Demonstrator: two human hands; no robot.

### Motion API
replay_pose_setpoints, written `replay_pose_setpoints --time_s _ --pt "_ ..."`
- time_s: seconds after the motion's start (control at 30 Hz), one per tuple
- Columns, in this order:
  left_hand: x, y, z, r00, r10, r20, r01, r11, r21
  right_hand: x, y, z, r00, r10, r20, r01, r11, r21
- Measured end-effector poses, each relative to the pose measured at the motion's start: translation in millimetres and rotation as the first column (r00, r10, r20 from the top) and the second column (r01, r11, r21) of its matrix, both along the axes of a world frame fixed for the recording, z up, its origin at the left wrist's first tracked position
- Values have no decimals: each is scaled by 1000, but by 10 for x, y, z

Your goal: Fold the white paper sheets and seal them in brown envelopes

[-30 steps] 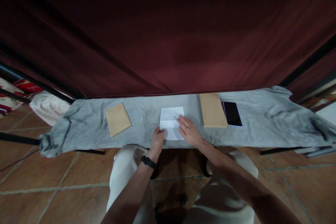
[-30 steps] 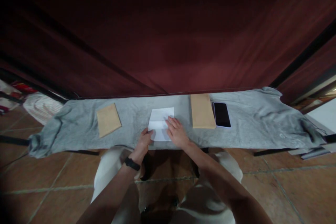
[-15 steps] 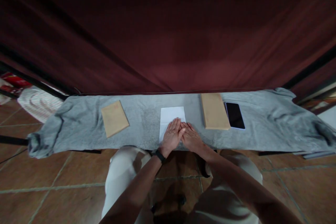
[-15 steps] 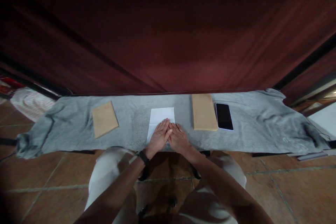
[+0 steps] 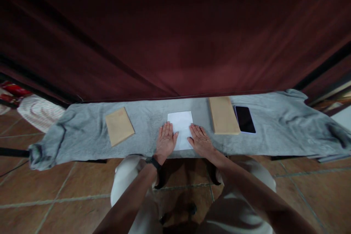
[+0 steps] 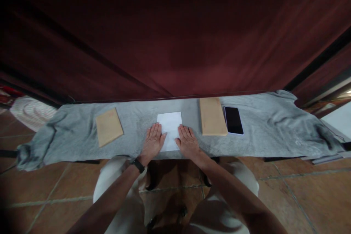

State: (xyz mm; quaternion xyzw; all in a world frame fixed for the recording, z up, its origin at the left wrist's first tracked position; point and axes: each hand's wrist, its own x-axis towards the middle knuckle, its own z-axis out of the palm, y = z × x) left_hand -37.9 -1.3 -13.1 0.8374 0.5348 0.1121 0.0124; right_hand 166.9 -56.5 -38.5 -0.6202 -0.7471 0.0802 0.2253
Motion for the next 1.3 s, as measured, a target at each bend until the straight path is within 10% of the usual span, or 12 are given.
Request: replay_pose_setpoints --time_s 0.3,0.77,1.3 --pt "599 405 -27 968 -252 12 252 965 -77 -14 -5 -18 1000 -9 -18 9 1000 -2" --pt "274 698 -87 992 -123 -28 122 992 -28 -57 723 194 992 119 -45 -122 990 -65" --pt "-45 509 -70 1000 -24 -14 24 1000 -12 -15 907 -43 991 -101 -84 100 995 -22"
